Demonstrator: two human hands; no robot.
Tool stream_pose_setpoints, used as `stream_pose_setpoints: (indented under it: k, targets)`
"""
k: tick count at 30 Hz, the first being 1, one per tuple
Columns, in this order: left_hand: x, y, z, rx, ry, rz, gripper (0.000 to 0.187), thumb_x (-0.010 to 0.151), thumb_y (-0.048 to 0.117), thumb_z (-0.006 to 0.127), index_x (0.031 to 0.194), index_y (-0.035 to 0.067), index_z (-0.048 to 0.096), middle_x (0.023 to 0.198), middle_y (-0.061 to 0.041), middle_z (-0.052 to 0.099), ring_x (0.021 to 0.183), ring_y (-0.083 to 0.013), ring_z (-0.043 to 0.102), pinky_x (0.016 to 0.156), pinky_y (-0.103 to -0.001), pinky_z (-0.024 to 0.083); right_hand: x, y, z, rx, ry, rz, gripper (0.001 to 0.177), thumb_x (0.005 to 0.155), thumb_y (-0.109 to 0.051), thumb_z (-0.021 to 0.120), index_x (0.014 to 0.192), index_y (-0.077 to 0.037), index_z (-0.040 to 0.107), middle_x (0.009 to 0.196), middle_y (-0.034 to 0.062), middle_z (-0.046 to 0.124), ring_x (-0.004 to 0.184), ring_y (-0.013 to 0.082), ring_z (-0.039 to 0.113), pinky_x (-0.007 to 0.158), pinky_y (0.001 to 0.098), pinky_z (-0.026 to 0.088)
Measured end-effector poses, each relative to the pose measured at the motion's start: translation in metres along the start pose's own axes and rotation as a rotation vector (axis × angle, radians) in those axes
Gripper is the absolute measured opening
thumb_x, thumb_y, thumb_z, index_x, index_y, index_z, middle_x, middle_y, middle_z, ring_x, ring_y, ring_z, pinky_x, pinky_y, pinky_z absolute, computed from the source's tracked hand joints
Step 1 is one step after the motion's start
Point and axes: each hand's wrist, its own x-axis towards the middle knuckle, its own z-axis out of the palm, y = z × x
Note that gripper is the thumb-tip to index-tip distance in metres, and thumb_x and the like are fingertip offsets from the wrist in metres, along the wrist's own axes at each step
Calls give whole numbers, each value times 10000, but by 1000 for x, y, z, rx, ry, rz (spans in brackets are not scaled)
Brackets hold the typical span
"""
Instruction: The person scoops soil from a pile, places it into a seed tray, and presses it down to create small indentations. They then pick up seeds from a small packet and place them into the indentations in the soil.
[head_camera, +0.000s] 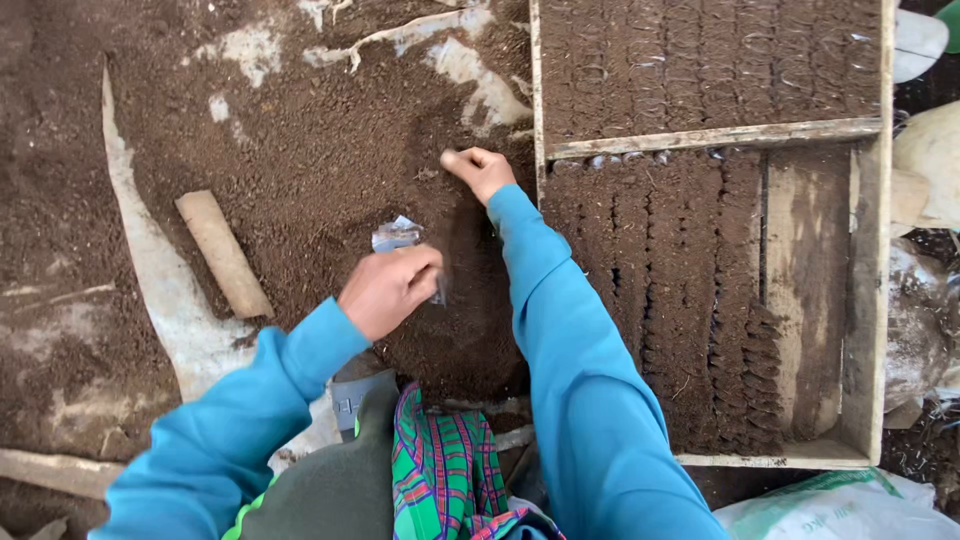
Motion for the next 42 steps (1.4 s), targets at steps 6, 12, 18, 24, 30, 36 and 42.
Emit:
stream_pose_setpoints:
  k: [6, 12, 18, 24, 30, 36, 42]
  targets:
    - [22, 2, 26, -286, -381, 51, 148, 976, 106, 569, 956, 72, 712, 961, -115, 706, 991, -343, 656, 841, -547, 538, -73, -50, 12, 1049, 176, 413, 465, 732, -281, 792, 1066, 34, 715, 1080, 261, 675, 943, 431, 685, 807, 581, 588]
    - [33, 5, 37, 241, -453, 285, 219, 982, 176, 571, 860, 47, 699, 599, -84, 637, 570, -234, 610, 715, -416, 543, -142, -83, -2, 401, 100, -458, 394, 961, -175, 414, 715, -2, 669, 771, 203, 679, 774, 281, 654, 798, 415, 549]
    - [7, 36, 28, 550, -334, 537, 140, 942, 159, 606, 974, 54, 693, 927, -146, 725, 906, -256, 702, 1051, -449, 463, -91, 15, -8, -288, 282, 15, 679, 916, -599, 565, 1402, -136, 466, 1372, 219, 517, 1271, 396, 511, 1103, 507, 402]
    - [3, 10, 35, 453, -332, 468, 150, 942, 158, 598, 986, 64, 706, 1031, -119, 712, 991, -225, 697, 1069, -407, 459, -128, -78, 15, 430, 162, 476, 758, 821, -543, 669, 1368, -35, 539, 1416, 237, 481, 1318, 426, 453, 1099, 602, 378]
    - [5, -38, 75, 578, -345, 516, 142, 932, 183, 605, 941, 62, 678, 869, -165, 702, 915, -277, 704, 1046, -447, 470, -152, -29, 5, 248, 300, -90, 522, 1042, -472, 352, 1168, -127, 722, 1127, 168, 688, 1117, 256, 605, 1033, 386, 446]
    - [-4, -20, 72, 489, -289, 564, 126, 899, 207, 649, 914, 83, 664, 1004, -144, 690, 1008, -263, 684, 1062, -445, 454, -88, 102, -5, 43, -26, 261, 829, 939, -724, 496, 1475, -95, 423, 1537, 206, 312, 1445, 421, 209, 1214, 595, 139]
    - [-5, -54, 86, 506, -269, 477, 116, 891, 225, 639, 876, 111, 658, 901, -150, 649, 935, -326, 668, 987, -443, 496, -193, 1, 21, -204, 328, -394, 352, 1060, -270, 379, 1297, -104, 580, 1134, 140, 624, 1094, 341, 560, 998, 487, 429]
